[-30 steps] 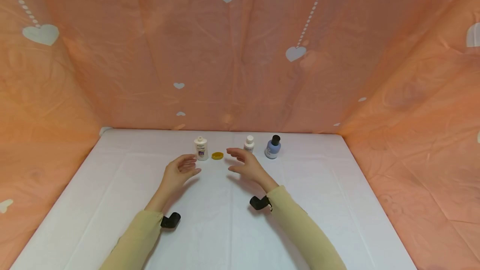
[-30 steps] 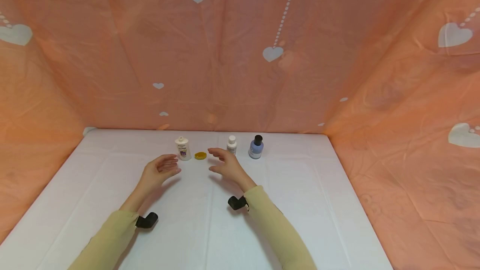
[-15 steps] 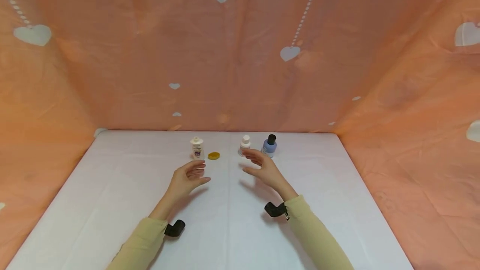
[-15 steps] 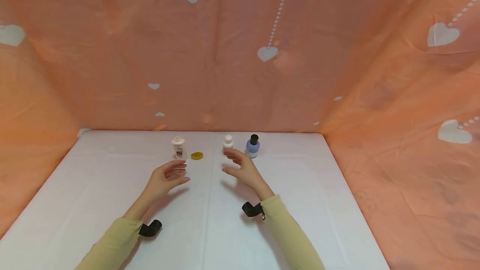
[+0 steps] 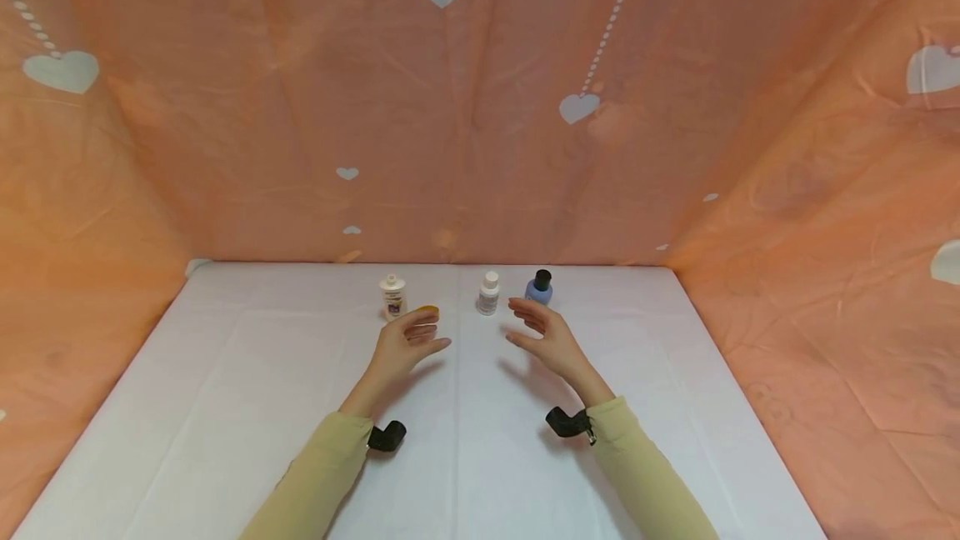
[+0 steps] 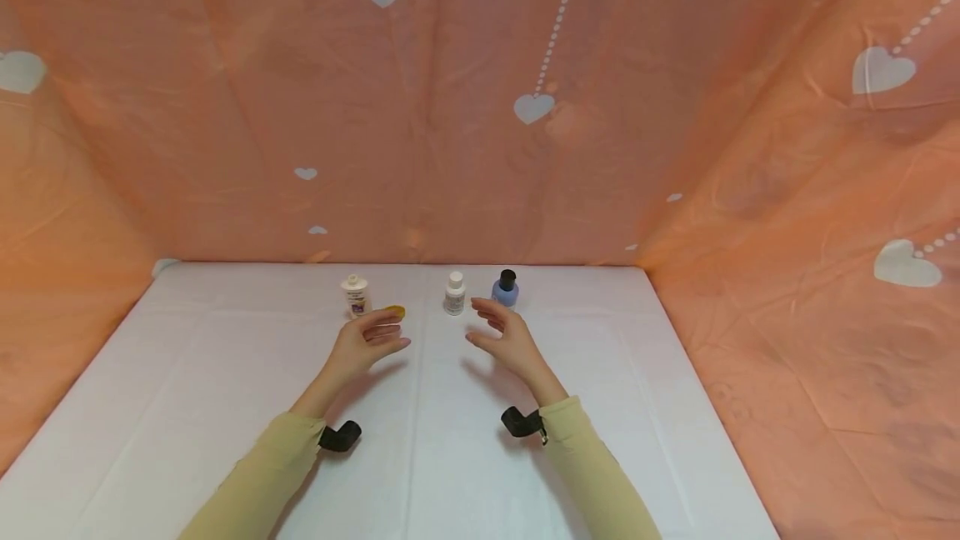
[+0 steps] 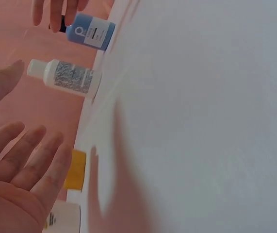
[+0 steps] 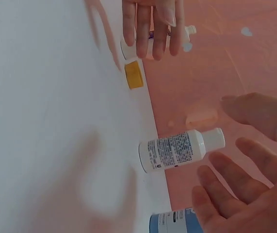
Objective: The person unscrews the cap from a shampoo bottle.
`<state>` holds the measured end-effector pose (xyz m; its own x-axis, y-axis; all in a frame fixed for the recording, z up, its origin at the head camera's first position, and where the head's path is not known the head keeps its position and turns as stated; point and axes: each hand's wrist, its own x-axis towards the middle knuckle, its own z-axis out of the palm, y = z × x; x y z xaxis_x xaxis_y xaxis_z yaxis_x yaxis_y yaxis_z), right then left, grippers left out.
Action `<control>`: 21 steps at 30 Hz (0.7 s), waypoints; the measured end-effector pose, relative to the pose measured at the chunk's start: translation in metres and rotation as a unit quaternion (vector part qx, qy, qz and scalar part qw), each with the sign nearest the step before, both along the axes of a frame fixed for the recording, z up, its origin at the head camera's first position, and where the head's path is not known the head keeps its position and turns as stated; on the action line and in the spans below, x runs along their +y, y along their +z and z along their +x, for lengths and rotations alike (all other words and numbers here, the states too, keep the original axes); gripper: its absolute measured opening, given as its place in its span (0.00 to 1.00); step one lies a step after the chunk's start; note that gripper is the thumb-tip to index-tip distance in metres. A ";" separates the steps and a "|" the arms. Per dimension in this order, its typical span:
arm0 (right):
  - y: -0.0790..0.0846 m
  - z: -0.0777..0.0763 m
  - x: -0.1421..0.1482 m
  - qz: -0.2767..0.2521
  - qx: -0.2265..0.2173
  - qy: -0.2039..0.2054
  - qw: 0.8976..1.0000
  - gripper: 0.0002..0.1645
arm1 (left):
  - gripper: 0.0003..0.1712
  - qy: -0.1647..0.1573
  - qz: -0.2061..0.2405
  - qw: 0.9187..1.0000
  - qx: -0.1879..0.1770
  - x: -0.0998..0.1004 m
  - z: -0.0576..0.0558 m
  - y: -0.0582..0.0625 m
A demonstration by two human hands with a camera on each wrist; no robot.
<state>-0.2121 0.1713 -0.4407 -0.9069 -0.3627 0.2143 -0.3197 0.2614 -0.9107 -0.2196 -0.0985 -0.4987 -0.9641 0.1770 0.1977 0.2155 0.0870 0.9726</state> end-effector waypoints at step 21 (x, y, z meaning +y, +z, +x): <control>0.003 -0.023 0.000 -0.035 0.038 -0.042 0.998 0.30 | 0.34 0.009 -0.036 0.999 -0.016 0.029 -0.032 -0.010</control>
